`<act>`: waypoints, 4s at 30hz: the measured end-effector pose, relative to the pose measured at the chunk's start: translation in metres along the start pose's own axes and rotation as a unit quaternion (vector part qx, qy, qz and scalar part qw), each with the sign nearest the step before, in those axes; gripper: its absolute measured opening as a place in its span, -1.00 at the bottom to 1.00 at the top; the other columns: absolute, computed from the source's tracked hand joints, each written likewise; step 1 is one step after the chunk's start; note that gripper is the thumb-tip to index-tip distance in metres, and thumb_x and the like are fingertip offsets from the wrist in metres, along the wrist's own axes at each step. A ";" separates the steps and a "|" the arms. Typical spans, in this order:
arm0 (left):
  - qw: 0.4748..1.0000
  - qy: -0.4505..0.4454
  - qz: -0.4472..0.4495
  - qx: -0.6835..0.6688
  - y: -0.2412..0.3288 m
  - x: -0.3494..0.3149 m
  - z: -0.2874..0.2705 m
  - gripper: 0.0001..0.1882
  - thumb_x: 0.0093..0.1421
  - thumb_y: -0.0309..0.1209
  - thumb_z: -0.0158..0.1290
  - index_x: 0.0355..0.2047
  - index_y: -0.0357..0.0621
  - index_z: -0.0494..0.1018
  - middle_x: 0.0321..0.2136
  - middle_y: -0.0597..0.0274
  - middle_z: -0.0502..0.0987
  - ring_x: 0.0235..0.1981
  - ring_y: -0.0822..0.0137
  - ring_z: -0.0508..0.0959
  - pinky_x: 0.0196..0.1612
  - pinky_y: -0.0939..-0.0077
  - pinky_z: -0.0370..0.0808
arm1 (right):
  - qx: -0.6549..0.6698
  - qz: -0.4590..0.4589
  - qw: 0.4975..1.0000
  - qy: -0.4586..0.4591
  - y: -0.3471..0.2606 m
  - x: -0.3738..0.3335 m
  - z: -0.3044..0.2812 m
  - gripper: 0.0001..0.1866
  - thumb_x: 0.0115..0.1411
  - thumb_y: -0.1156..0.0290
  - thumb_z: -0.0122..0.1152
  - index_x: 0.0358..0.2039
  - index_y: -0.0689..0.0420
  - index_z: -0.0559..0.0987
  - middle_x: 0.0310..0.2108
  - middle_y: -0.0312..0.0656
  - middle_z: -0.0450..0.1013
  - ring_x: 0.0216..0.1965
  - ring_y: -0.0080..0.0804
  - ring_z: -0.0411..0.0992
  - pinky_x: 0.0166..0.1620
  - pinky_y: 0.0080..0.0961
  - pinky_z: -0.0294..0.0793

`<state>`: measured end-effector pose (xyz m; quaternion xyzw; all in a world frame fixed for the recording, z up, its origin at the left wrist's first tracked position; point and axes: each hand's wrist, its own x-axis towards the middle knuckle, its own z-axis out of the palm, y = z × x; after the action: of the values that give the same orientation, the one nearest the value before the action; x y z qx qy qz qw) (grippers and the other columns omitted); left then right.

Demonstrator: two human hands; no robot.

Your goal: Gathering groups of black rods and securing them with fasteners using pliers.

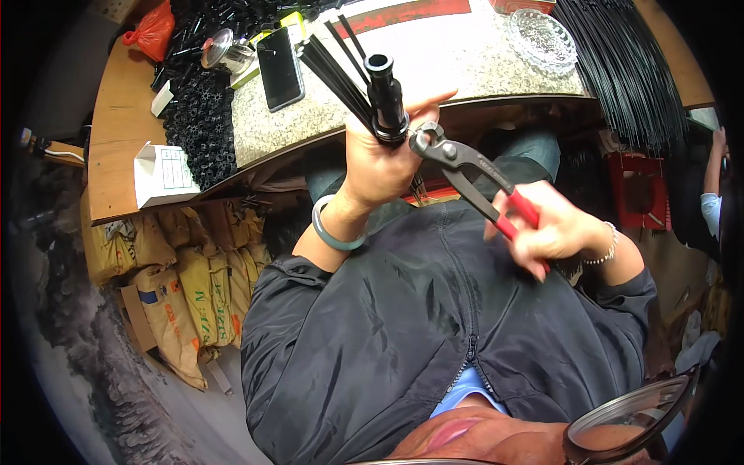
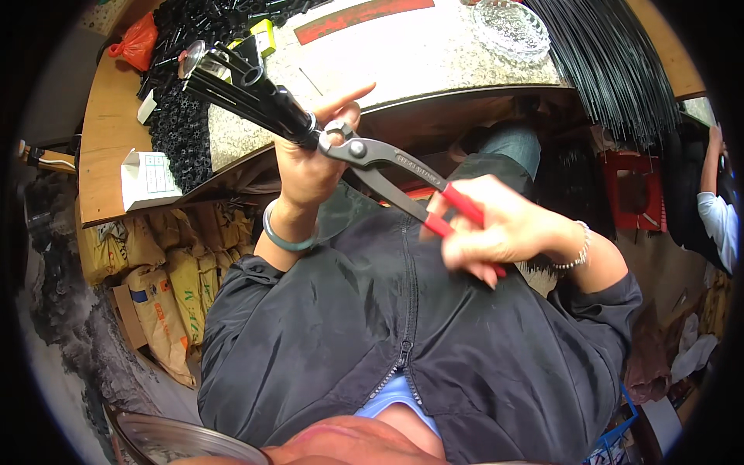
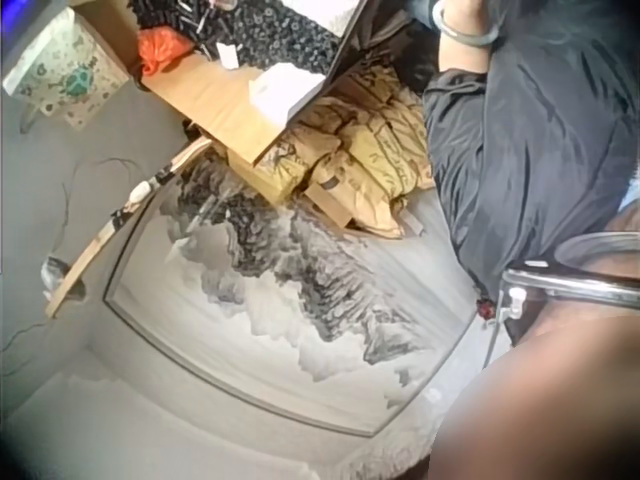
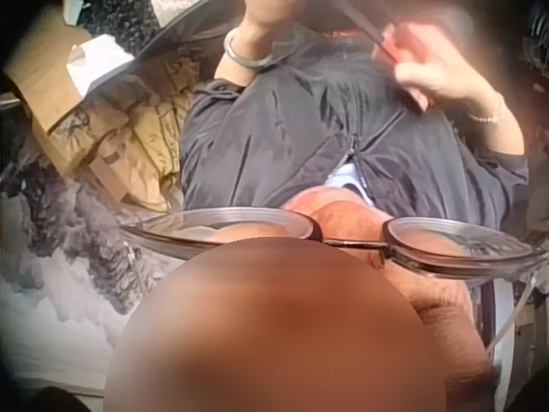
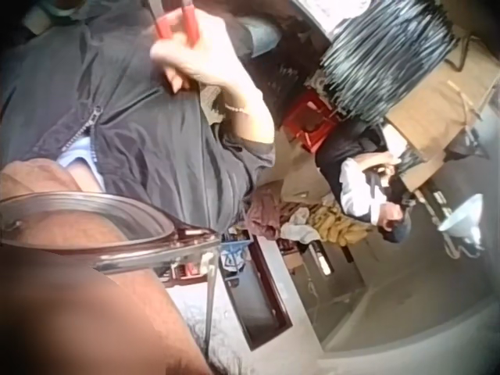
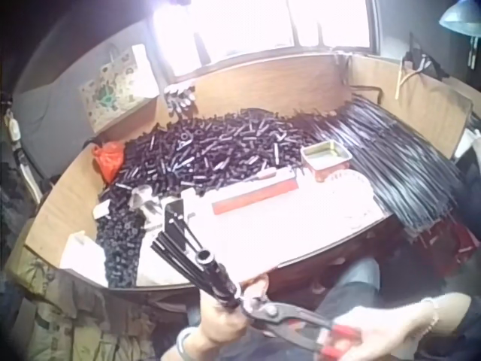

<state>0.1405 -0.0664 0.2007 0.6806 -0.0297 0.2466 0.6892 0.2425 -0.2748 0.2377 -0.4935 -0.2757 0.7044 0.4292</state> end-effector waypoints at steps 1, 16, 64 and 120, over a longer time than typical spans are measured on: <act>1.000 -0.003 -0.014 0.026 -0.001 0.000 -0.001 -0.55 0.14 -0.42 0.01 -0.04 -0.55 0.30 -0.61 0.43 0.27 -0.68 0.68 0.18 -0.68 0.80 0.08 | 0.042 0.026 0.995 -0.081 0.002 0.004 -0.004 -0.63 -0.08 0.64 0.14 -0.21 0.26 0.32 -0.71 -0.23 0.36 -0.76 -0.52 0.34 -0.68 -0.64 0.33; 0.998 0.042 -0.050 -0.007 0.000 0.003 0.009 -0.63 0.06 -0.66 -0.13 -0.07 -0.47 0.36 -0.65 0.44 0.28 -0.73 0.69 0.20 -0.69 0.81 0.11 | -0.281 -0.190 0.924 0.177 0.010 0.013 -0.010 -0.61 0.23 0.45 -0.09 0.08 0.21 0.23 -0.50 -0.31 0.26 -0.51 -0.62 0.20 -0.36 -0.69 0.29; 0.995 0.095 -0.013 0.037 -0.018 0.002 0.023 -0.85 0.05 -0.59 0.06 -0.33 -0.35 0.52 -0.69 0.44 0.37 -0.65 0.65 0.31 -0.58 0.71 0.25 | -0.394 -0.560 0.627 0.371 -0.018 0.078 -0.042 -0.82 -0.08 0.53 0.32 -0.40 0.23 0.57 -0.65 -0.24 0.36 -0.62 -0.49 0.28 -0.54 -0.61 0.24; 1.000 0.029 0.003 -0.011 -0.016 0.003 0.010 -0.43 0.08 -0.16 0.13 -0.11 -0.48 0.36 -0.24 0.07 0.51 -0.29 0.43 0.51 -0.22 0.58 0.46 | -0.443 -0.656 0.481 0.376 -0.021 0.107 -0.016 -0.84 0.02 0.43 0.26 -0.42 0.14 0.45 -0.63 -0.28 0.39 -0.64 -0.44 0.35 -0.54 -0.54 0.33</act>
<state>0.1518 -0.0747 0.1877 0.6656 -0.0139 0.2678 0.6965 0.2488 -0.1715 0.2001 -0.5120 -0.6071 -0.2508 0.5535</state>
